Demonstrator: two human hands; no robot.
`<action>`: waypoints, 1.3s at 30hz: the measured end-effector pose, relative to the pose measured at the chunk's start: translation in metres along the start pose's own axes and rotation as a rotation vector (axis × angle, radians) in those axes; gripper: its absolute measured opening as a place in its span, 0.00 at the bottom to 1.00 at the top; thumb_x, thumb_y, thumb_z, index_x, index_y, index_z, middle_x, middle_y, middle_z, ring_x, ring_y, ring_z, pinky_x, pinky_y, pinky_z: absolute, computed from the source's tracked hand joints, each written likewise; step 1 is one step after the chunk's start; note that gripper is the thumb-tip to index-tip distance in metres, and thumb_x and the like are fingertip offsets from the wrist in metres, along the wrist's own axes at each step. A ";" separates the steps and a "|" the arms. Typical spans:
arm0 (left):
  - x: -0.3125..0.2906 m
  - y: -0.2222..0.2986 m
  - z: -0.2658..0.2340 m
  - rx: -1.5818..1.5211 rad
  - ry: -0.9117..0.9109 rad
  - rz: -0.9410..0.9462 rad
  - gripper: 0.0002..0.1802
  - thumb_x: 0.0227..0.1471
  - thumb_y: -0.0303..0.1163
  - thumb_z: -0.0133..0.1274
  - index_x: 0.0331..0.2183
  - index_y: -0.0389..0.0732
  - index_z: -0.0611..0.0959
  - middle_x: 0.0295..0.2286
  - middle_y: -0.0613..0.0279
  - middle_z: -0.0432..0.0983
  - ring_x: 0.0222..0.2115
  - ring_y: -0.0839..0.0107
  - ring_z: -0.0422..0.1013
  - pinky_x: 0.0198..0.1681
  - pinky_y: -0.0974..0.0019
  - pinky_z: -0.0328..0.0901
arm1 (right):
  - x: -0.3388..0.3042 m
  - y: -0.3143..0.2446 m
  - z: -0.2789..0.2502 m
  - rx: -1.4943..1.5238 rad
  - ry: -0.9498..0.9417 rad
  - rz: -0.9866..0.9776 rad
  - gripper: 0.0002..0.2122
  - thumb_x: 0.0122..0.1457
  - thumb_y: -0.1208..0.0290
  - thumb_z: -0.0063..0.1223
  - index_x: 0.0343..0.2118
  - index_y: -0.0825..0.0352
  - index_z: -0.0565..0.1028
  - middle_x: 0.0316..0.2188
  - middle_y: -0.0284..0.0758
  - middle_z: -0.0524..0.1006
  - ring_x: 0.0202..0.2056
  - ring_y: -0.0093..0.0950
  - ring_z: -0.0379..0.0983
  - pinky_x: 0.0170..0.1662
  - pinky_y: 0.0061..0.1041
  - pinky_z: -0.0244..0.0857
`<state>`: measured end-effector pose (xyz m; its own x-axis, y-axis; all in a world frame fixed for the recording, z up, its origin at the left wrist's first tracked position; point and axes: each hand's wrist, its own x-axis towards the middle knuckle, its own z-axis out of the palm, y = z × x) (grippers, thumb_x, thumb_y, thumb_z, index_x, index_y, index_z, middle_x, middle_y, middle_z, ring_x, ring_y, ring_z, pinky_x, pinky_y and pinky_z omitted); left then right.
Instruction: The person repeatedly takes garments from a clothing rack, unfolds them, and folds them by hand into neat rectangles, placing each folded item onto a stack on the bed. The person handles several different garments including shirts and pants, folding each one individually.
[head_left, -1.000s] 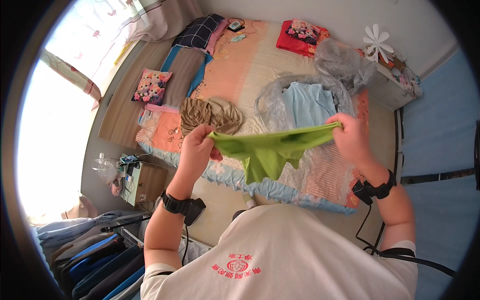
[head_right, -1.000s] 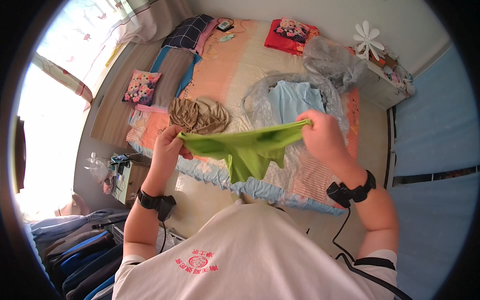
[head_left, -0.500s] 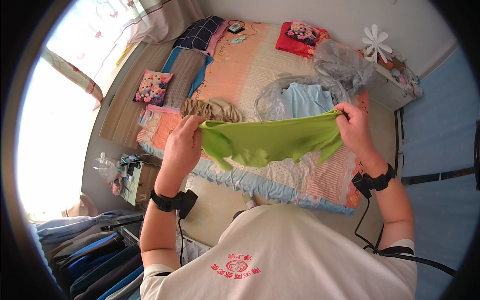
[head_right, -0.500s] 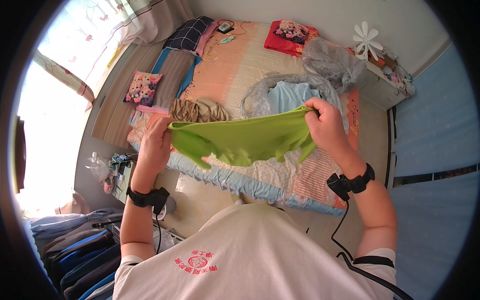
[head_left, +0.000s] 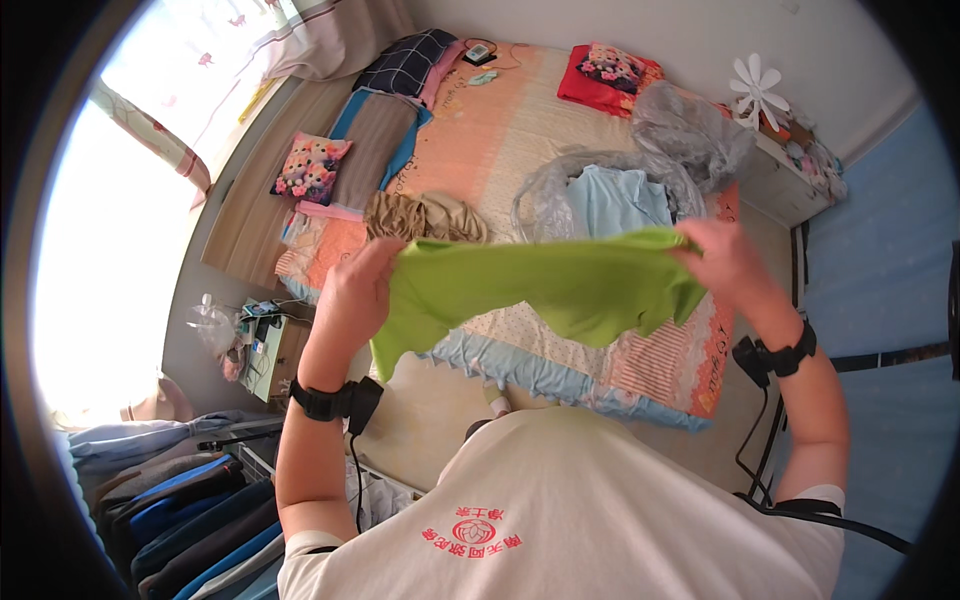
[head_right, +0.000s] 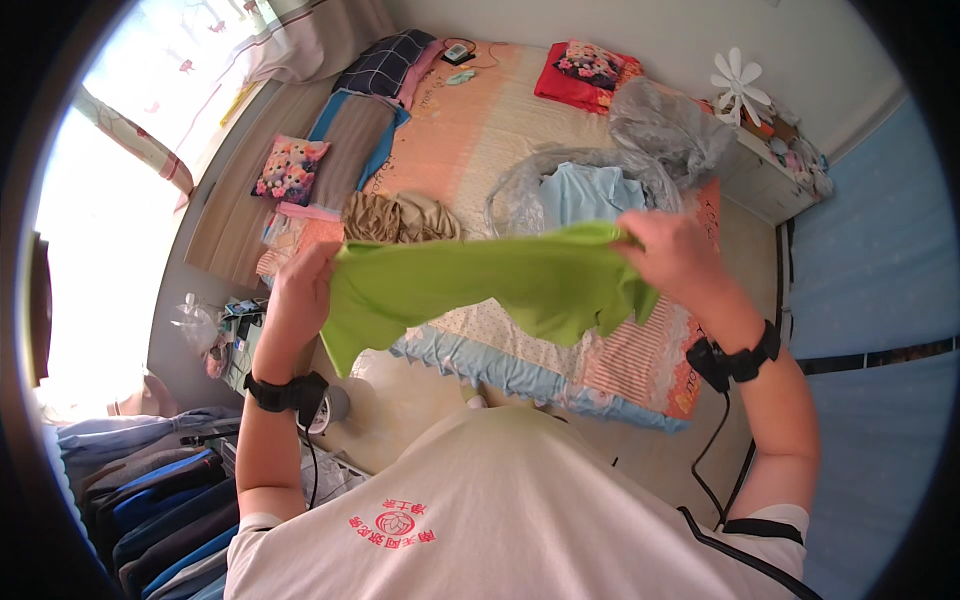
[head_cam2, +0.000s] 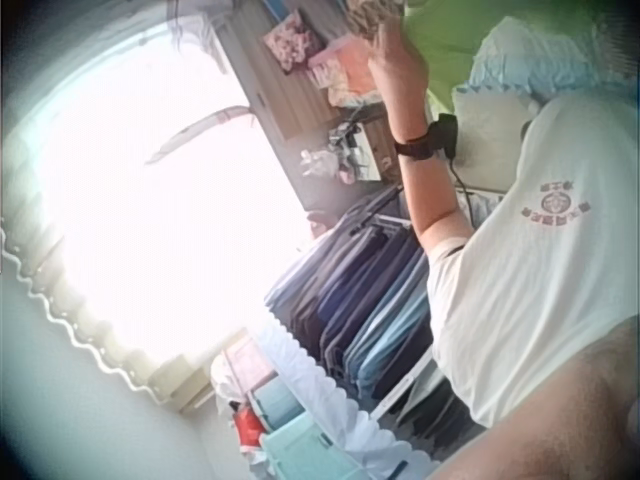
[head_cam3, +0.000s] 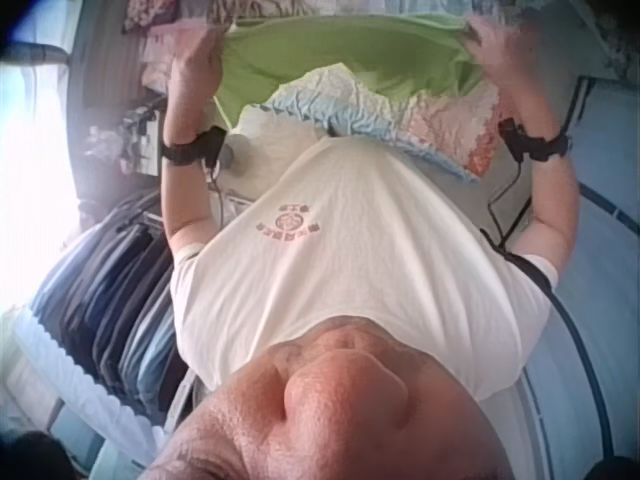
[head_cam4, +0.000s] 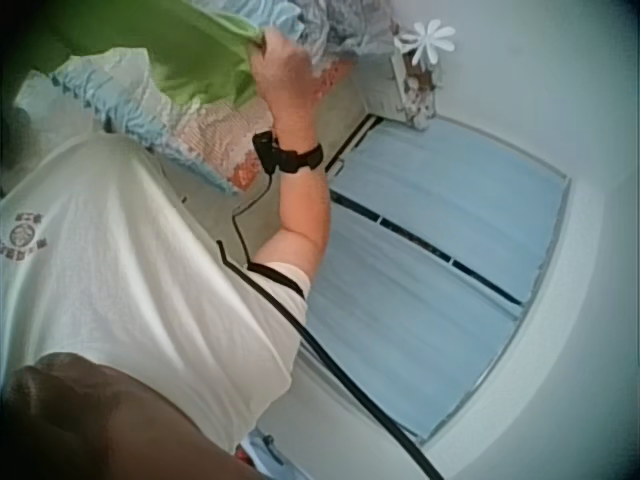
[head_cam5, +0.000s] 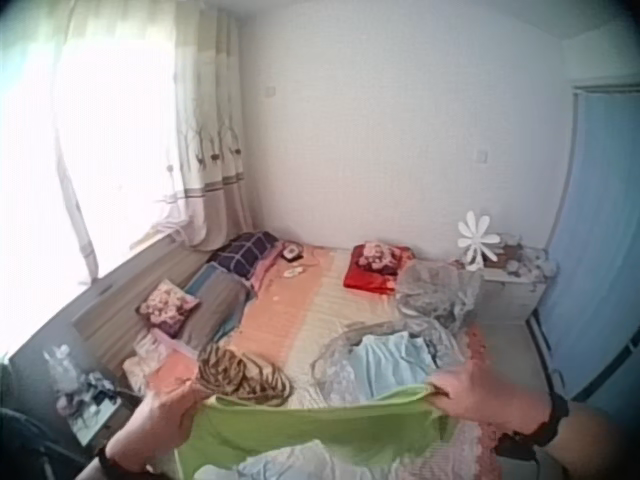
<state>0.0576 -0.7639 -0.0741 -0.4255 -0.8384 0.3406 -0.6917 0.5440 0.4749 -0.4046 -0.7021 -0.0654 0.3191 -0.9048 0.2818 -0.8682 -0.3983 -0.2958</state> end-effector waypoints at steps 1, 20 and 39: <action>-0.006 0.002 -0.002 -0.002 -0.058 -0.013 0.13 0.57 0.19 0.51 0.44 0.39 0.81 0.31 0.44 0.80 0.33 0.43 0.78 0.37 0.52 0.72 | -0.004 -0.003 0.003 0.013 -0.101 0.091 0.06 0.57 0.75 0.62 0.36 0.66 0.77 0.28 0.38 0.80 0.28 0.38 0.78 0.30 0.35 0.69; -0.050 0.018 0.064 -1.716 -0.121 -0.668 0.18 0.72 0.28 0.36 0.58 0.34 0.69 0.52 0.47 0.76 0.46 0.54 0.81 0.54 0.52 0.75 | 0.002 -0.088 0.063 1.762 -0.049 0.823 0.09 0.65 0.77 0.40 0.42 0.70 0.73 0.36 0.48 0.83 0.43 0.44 0.83 0.53 0.39 0.76; -0.010 -0.087 0.139 -1.300 -0.213 -0.823 0.13 0.66 0.25 0.42 0.47 0.32 0.77 0.45 0.52 0.80 0.44 0.59 0.80 0.52 0.57 0.75 | 0.077 -0.029 0.206 1.337 -0.109 0.825 0.08 0.60 0.81 0.40 0.38 0.71 0.73 0.39 0.47 0.83 0.38 0.37 0.84 0.43 0.33 0.77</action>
<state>0.0409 -0.8081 -0.2320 -0.3460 -0.8379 -0.4222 0.1481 -0.4931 0.8572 -0.2770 -0.7910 -0.2232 0.0223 -0.9138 -0.4056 0.1222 0.4052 -0.9060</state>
